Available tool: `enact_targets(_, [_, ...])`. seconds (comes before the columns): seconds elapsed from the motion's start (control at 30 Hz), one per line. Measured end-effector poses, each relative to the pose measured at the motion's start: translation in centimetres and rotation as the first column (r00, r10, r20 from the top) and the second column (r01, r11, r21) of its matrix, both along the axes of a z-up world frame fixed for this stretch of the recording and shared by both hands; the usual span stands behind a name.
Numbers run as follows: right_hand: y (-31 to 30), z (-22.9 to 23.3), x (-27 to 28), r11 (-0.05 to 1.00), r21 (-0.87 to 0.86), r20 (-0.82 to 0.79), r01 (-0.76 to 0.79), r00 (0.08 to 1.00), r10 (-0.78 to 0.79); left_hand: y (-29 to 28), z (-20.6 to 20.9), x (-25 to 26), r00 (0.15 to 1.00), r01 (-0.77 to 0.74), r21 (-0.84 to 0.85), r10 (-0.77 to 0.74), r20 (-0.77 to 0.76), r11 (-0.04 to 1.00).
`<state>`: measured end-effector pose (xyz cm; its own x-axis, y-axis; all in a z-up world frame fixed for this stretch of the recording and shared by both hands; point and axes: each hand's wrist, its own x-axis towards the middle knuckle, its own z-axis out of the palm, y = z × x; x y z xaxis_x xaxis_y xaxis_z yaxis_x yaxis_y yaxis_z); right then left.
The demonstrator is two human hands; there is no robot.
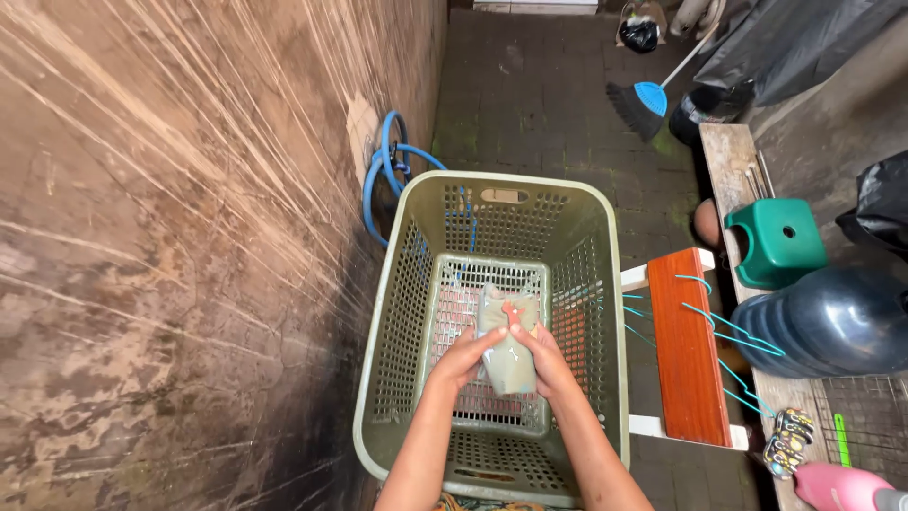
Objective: The recorder is sorting and inspecting various items of clothing from a laundry basket in an outdoor or semi-outdoor space.
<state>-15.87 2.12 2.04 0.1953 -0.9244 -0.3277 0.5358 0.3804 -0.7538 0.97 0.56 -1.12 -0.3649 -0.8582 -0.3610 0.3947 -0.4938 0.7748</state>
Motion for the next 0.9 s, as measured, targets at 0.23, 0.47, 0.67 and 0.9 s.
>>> enact_targets(0.23, [0.5,1.2,-1.5,0.987,-0.1,-0.295,-0.127,0.951,0.093,-0.4,1.5,-1.0,0.983,-0.095,0.101,0.109,-0.145,0.99])
enact_targets(0.47, [1.0,2.3,-4.3,0.976,-0.081,-0.443,-0.202,0.884,0.146,0.0,3.1,-1.8,0.997,-0.058,0.083,0.053,0.054,0.995])
enact_targets(0.67, [2.0,2.3,-6.9,0.947,-0.01,-0.646,-0.322,0.724,0.24,-0.2,0.9,-0.2,0.947,0.258,-0.046,-0.243,0.212,0.965])
enact_targets(0.9, [2.9,3.6,-6.2,0.831,-0.043,-0.775,-0.555,0.543,0.323,1.3,4.7,-2.3,0.603,0.55,-0.152,-0.264,0.753,0.821])
